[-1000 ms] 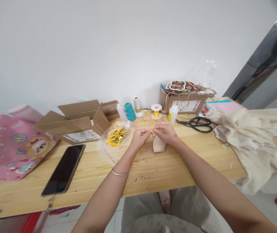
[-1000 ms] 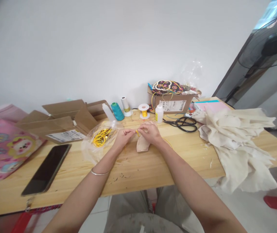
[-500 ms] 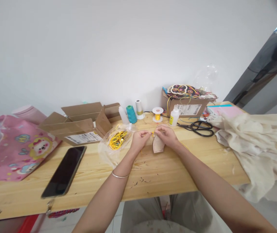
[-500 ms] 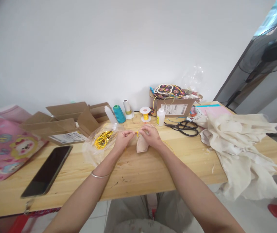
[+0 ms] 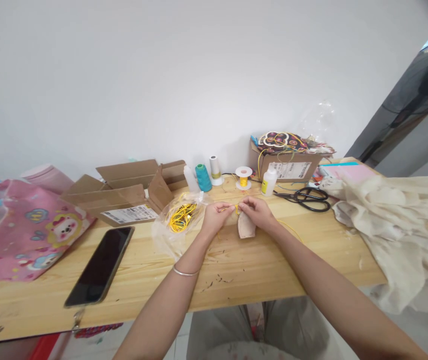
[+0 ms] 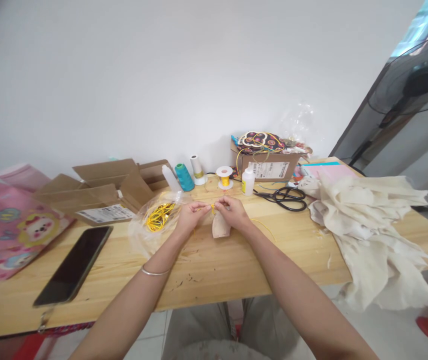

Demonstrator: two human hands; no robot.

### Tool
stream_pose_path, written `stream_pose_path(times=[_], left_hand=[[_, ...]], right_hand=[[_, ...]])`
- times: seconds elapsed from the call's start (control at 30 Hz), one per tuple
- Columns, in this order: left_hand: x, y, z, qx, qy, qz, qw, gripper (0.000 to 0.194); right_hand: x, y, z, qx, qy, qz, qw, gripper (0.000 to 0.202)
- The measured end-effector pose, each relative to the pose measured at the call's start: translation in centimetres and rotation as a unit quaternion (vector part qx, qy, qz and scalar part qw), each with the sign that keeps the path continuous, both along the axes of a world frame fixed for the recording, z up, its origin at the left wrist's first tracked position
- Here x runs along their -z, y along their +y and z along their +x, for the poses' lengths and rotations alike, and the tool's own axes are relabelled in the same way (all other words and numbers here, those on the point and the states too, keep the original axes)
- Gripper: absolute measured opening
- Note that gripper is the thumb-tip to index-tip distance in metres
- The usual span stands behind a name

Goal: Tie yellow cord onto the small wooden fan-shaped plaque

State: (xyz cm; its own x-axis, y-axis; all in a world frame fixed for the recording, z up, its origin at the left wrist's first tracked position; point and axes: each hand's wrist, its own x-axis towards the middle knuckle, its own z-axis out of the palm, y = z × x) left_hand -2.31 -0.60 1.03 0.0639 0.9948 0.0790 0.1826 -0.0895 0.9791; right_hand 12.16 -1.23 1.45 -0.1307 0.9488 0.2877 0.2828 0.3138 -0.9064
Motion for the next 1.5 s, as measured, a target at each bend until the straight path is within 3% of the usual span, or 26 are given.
stream_pose_path(times=[0.17,0.37,0.53,0.73,1.13,1.5], left_hand=[[0.3,0.0,0.2,0.014,0.006,0.017,1.0,0.022],[0.4,0.2,0.2,0.007,0.027,0.008,1.0,0.021],[0.7,0.4,-0.1,0.007,0.049,0.022,0.999,0.022],[0.4,0.3,-0.2,0.064,0.027,0.016,0.997,0.024],[1.0,0.2,0.1,0.034,0.042,0.026,0.998,0.019],[0.8,-0.2,0.6,0.067,0.037,0.029,0.997,0.02]], right_hand=[[0.6,0.2,-0.2,0.005,0.024,-0.03,0.999,0.013],[1.6,0.6,-0.2,-0.002,0.022,-0.006,1.0,0.014],[1.4,0.5,-0.5,-0.014,0.053,-0.03,0.998,0.014],[1.2,0.5,-0.8,-0.021,0.109,-0.062,0.992,0.018],[1.2,0.4,-0.9,-0.048,0.126,-0.093,0.987,0.016],[0.8,0.6,-0.1,-0.09,0.141,-0.144,0.975,0.014]])
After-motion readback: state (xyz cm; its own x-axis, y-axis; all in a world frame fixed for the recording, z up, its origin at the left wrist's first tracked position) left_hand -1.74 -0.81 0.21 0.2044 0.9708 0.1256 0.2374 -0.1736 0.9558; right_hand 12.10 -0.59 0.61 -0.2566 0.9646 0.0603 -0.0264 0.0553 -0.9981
